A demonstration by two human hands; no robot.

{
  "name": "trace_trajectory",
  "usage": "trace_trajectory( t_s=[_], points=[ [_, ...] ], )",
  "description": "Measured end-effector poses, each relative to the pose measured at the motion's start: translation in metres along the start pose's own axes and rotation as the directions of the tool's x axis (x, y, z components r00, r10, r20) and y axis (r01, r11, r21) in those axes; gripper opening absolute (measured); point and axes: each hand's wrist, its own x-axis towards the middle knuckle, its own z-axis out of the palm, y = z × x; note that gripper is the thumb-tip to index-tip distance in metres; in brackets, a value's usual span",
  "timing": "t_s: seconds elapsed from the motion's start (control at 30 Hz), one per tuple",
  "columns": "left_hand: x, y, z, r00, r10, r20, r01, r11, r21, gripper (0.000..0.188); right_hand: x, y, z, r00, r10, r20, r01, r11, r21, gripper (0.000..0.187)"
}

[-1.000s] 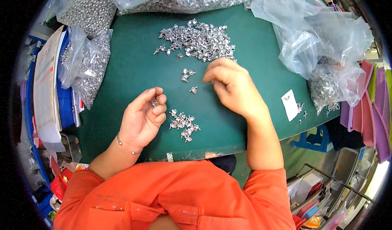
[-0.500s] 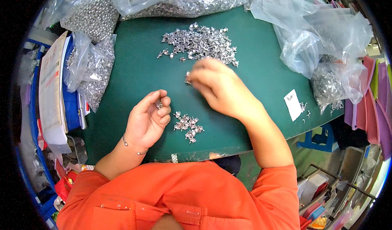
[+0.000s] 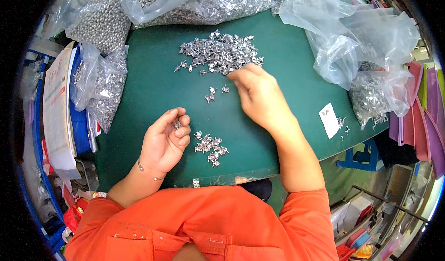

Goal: The person sits at a green workbench and repeatedly picks up small silver metal pieces, joining them together by hand. They place the assembled units into a growing pile on the table and occasionally transfer pieces into a clear plastic bag.

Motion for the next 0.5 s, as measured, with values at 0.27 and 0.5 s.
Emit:
trace_trajectory(
  t_s=[0.27, 0.5],
  points=[
    [-0.002, 0.000, -0.001, 1.000, 0.017, 0.000, -0.017, 1.000, -0.012, 0.020, 0.003, -0.004, -0.008, 0.894, -0.150, 0.422, 0.015, 0.952, 0.306, 0.010],
    [0.000, 0.000, 0.002, 1.000, 0.003, -0.002, -0.003, 1.000, 0.015, 0.019, 0.006, 0.004, 0.022, 0.948, -0.279, 0.154, 0.287, 0.957, -0.032, 0.016]
  ],
)
